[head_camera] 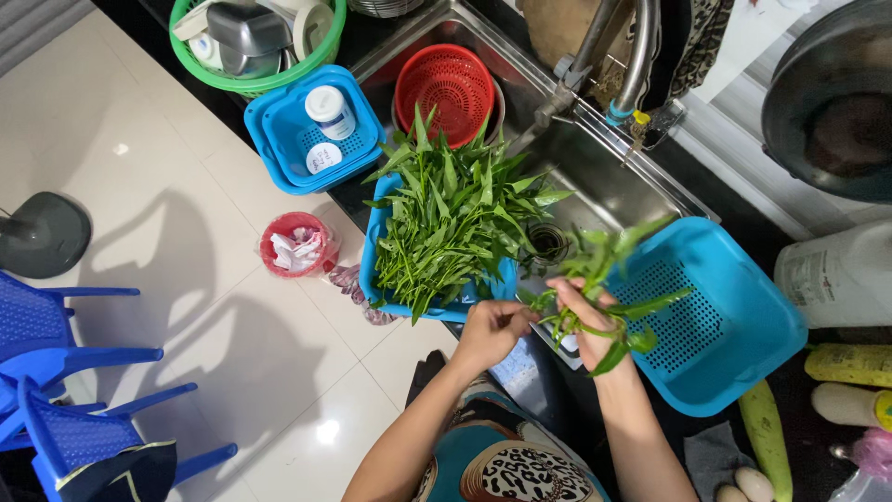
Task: The person stands at a kitchen sink and sorts a large bunch of leafy green vegetables. They pick up individual stems, pluck off leaves, and place the separated leaves into a blue colander while discarding the stems into the sink. The process continues until the colander is filled with leaves.
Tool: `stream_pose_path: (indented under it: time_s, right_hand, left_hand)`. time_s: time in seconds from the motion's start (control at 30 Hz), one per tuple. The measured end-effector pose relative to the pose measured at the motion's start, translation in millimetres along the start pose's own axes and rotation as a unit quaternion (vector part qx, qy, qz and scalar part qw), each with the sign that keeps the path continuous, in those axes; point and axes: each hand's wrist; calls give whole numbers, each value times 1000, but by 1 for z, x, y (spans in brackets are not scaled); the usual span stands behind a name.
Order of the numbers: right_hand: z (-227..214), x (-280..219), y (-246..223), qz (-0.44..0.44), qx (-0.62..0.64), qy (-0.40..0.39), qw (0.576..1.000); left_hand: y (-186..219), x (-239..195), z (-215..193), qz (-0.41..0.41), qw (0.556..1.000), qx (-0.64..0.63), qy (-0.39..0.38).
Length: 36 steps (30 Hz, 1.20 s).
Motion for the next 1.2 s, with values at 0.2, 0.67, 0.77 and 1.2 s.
stream_pose_path:
  time_s: [0.2, 0.67, 0.77, 1.2]
  right_hand:
    - [-19, -12, 1, -111, 46, 89, 989]
    - [-11, -7, 2, -59, -32, 92, 993]
    - [8, -8, 0, -36, -47, 67, 996]
    - [51, -14, -9, -21, -58, -102, 993]
  left_hand:
    - [6, 52, 42, -29, 957, -287, 30]
    - [6, 0, -130, -19, 859, 256, 442]
    - [4, -8, -127, -18, 894, 138, 427]
    - [47, -18, -75, 125, 891, 171, 402]
Point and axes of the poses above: each hand's wrist, its own x-axis towards the middle knuckle, its own z-axis out of the palm, y = z × x, and after that the axes turned 7 degrees about x, right-handed
